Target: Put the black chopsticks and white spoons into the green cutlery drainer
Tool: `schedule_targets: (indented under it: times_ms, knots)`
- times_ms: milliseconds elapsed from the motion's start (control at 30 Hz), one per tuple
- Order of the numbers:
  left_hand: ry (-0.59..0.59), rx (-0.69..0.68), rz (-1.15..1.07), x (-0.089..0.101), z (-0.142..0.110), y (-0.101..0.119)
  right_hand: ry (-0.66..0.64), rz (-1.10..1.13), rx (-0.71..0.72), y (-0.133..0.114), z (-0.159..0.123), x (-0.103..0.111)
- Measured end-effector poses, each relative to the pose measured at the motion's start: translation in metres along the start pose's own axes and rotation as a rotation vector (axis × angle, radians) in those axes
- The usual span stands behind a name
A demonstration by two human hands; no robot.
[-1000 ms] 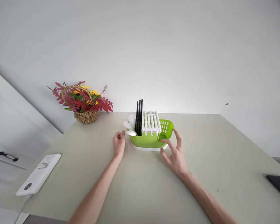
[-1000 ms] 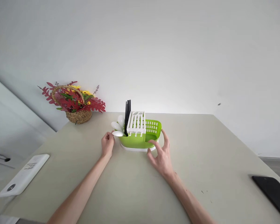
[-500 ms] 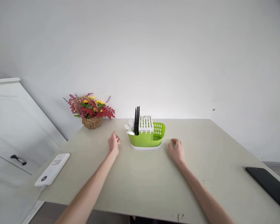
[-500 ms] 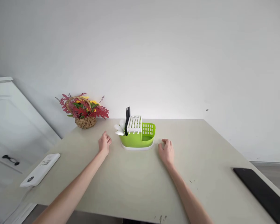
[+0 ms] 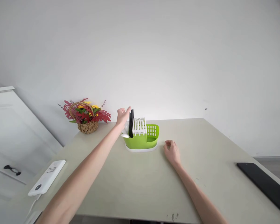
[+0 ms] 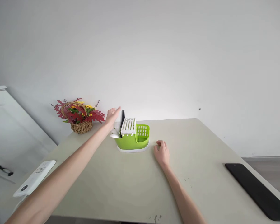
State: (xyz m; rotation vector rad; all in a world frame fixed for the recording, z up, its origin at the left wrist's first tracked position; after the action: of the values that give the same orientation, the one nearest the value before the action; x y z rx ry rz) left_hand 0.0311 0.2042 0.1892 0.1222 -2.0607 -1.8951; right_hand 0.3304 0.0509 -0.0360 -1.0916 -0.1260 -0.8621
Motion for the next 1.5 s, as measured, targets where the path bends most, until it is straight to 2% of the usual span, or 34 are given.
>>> schedule_targets:
  times_ms: [167, 267, 400, 567, 700, 800, 833, 900, 1000, 1033, 1100, 1200, 1333, 1500]
  knots:
    - [-0.128, 0.157, 0.06, -0.04, 0.012, -0.015, -0.031, 0.002, 0.001, -0.001, 0.003, -0.003]
    - [-0.189, 0.217, 0.09, -0.053, 0.019, -0.02, -0.044, -0.003, -0.006, -0.001, 0.004, -0.004]
    - [-0.207, 0.231, 0.128, -0.056, 0.024, -0.024, -0.062, 0.001, 0.0, -0.003, 0.006, -0.004]
    - [-0.169, 0.13, 0.153, -0.055, 0.021, -0.025, -0.073, 0.01, 0.013, -0.007, 0.006, -0.003]
    - [-0.199, 0.066, 0.094, -0.054, 0.015, -0.007, -0.079, 0.013, 0.018, -0.006, 0.006, -0.003]
    - [-0.297, -0.017, -0.045, -0.041, 0.017, 0.032, -0.082, 0.018, 0.025, -0.005, 0.005, -0.003]
    - [-0.355, -0.076, -0.173, -0.032, 0.018, 0.05, -0.08, 0.02, 0.027, -0.005, 0.005, -0.003]
    - [-0.364, -0.093, -0.438, 0.001, 0.029, 0.075, -0.073, 0.022, 0.029, -0.005, 0.004, -0.001]
    - [-0.303, 0.015, -0.689, 0.06, 0.047, 0.081, -0.062, 0.032, 0.029, -0.006, 0.003, 0.001]
    - [-0.311, 0.047, -0.732, 0.077, 0.051, 0.077, -0.059, 0.037, 0.031, -0.006, 0.003, 0.002]
    - [-0.421, 0.106, -0.732, 0.103, 0.053, 0.064, -0.055, 0.046, 0.033, -0.006, 0.003, 0.003]
    - [-0.503, 0.299, -0.509, 0.128, 0.048, 0.017, -0.053, 0.056, 0.035, -0.004, 0.002, 0.003]
    - [-0.472, 0.498, -0.294, 0.155, 0.037, -0.054, -0.05, 0.063, 0.039, -0.003, 0.001, 0.004]
    - [-0.362, 0.574, -0.117, 0.179, 0.027, -0.125, -0.043, 0.059, 0.042, -0.005, 0.001, 0.006]
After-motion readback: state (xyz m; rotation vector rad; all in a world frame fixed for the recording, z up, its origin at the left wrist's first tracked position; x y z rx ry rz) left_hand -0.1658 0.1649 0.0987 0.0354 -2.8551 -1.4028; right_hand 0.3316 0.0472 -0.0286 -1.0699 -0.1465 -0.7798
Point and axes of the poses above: each hand's wrist, its own z-axis towards the middle knuckle, its own x-axis out of the back of the hand, y = z × x, the point moved 8 cm from there along z, towards the middle knuckle, and after that the axes turned 15 degrees about x, right-handed, at the moved point
